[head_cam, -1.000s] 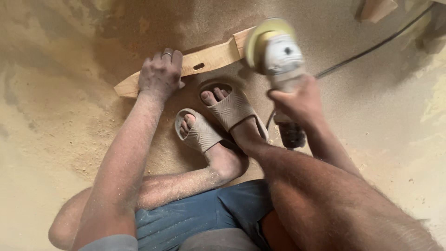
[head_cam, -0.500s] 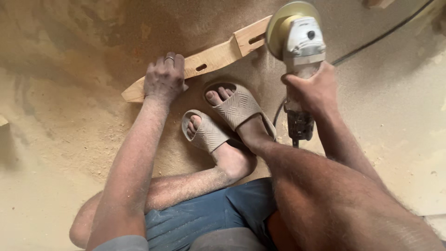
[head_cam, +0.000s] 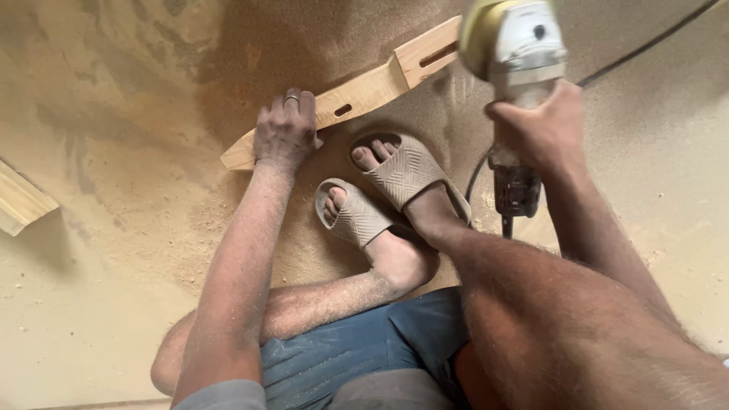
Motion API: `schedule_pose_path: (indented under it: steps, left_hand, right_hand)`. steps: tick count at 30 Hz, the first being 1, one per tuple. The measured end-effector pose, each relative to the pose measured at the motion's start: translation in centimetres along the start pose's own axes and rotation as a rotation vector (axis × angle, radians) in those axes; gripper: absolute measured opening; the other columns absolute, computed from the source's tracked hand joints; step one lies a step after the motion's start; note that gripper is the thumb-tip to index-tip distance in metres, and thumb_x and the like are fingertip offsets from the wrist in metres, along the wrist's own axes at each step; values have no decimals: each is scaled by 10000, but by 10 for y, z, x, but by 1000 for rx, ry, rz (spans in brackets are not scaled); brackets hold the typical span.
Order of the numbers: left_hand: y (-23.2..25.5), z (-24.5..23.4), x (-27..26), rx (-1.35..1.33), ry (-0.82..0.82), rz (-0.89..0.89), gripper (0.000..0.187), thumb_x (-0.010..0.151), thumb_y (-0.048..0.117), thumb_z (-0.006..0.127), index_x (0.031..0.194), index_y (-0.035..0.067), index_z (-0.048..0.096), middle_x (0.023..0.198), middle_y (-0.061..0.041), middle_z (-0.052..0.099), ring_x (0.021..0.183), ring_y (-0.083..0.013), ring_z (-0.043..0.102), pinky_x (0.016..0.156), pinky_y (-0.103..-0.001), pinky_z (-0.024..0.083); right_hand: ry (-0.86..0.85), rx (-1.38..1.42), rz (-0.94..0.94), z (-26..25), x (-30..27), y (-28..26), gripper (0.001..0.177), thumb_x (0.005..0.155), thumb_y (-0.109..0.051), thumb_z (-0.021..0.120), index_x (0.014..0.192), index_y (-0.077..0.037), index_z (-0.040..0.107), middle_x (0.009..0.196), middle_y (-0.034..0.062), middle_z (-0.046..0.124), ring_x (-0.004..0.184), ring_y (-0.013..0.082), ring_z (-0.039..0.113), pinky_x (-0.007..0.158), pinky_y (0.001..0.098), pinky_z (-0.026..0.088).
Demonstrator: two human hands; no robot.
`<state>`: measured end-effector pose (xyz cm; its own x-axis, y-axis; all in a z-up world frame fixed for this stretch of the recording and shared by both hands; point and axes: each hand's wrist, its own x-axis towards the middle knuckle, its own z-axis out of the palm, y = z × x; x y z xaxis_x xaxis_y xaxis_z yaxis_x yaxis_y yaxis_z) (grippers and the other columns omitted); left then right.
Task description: The person sands a small wooden block and a curved furniture leg using a handheld power sander, turning the pieces over to reach different sides.
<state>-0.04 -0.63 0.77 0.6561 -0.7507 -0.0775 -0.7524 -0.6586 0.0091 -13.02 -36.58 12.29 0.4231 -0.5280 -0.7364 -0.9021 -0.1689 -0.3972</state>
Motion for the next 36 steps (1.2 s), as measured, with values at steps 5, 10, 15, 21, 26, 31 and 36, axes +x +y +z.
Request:
schedule_pose_path:
  steps: [5,10,15,21,26,31,36]
  left_hand:
    - [2,-2,1,0,12,-13,509,600,141,811,1064,78,612,1048,-99,688,891,-243,689,640,-389,576]
    - [1,-5,3,-17,-22,-16,561,583,160,857,1075,63,606,1053,-114,692,874,-251,686,637,-398,579]
    - [4,-12,5,-24,-57,-25,634,567,207,931,1088,74,595,1094,-120,694,910,-254,686,650,-405,580]
    - [9,-38,12,-48,-63,-31,698,567,316,978,1093,80,583,1113,-119,690,939,-273,687,686,-435,576]
    - [0,-54,0,-125,-65,-110,843,742,622,927,1238,32,587,1131,-172,685,1002,-337,671,803,-499,558]
    - [-29,-55,-49,-137,-23,-234,824,731,583,898,1265,41,581,1154,-178,681,1080,-370,655,930,-547,529]
    - [-44,-55,-81,-200,-103,-433,552,758,299,846,1234,134,618,1153,-135,699,1142,-364,668,961,-488,564]
  right_hand:
    - [-5,27,-86,2,-11,12,478,830,-187,838,1219,5,638,993,125,722,745,161,724,628,305,645]
    - [-264,-108,-73,27,-24,-1,500,787,-168,810,1246,-56,644,978,117,742,708,173,730,582,331,640]
    - [-201,-109,37,15,-23,9,538,792,-187,851,1249,-20,622,983,132,721,718,223,730,601,371,642]
    - [175,426,39,-25,-12,62,538,845,-167,836,1280,20,580,1116,116,682,924,189,728,793,366,659]
    - [292,425,100,-49,-17,89,535,853,-177,821,1277,34,573,1117,115,671,946,195,720,821,393,656]
    - [176,408,125,-55,-37,78,478,893,-190,775,1248,74,595,1052,178,664,889,240,699,791,414,631]
    - [146,439,105,-43,-46,60,540,858,-173,780,1264,41,496,1045,136,653,899,186,706,767,359,634]
